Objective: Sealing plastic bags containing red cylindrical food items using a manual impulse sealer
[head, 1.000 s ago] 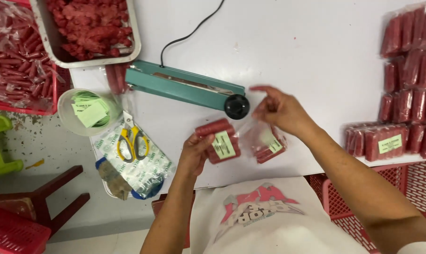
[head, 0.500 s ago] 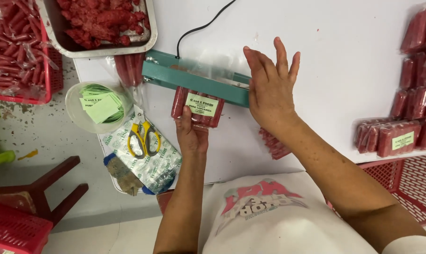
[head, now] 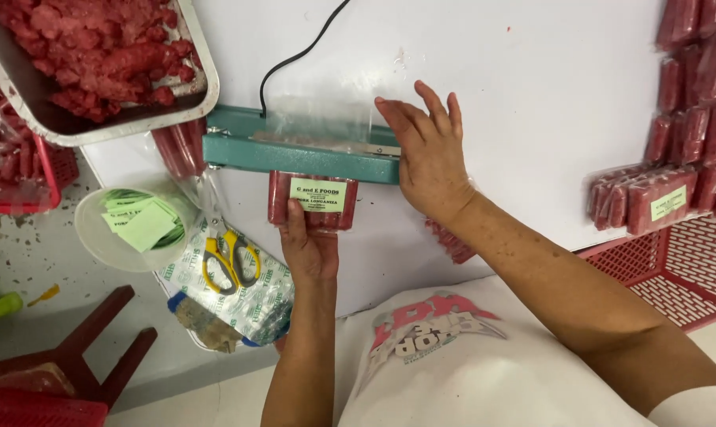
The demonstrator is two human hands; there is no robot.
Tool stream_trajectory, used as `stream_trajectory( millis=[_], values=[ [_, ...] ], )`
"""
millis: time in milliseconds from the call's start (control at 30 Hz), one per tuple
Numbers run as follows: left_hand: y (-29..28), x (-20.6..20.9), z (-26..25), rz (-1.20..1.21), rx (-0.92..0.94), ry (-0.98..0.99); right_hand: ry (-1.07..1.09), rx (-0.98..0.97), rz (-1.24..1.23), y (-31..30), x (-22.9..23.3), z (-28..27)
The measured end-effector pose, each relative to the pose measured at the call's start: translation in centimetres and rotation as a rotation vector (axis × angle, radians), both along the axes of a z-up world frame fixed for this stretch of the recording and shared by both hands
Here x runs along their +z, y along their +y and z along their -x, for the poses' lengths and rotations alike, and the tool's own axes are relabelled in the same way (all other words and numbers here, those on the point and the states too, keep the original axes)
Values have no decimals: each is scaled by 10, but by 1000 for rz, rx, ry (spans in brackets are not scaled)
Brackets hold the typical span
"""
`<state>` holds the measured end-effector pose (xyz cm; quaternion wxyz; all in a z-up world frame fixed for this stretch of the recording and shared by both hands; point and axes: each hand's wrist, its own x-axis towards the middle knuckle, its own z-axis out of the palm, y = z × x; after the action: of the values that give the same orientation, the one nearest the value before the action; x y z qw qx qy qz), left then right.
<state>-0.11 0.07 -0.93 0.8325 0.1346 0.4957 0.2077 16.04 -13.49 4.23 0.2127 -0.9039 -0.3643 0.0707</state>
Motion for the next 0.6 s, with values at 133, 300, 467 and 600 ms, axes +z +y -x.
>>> stream_trajectory(
  millis=[133,300,467,600],
  values=[
    [3,2,-1,22,-15,-1,1,3,4,0,-5,1],
    [1,-14,6,-68,-68,-58,41,-63,39,3,-7,3],
    [3,-15,5,-66,-87,-78,56,-43,44,0,-10,2],
    [7,-10,6,-20,-76,-174,45,29,12,-6,-15,0]
  ],
)
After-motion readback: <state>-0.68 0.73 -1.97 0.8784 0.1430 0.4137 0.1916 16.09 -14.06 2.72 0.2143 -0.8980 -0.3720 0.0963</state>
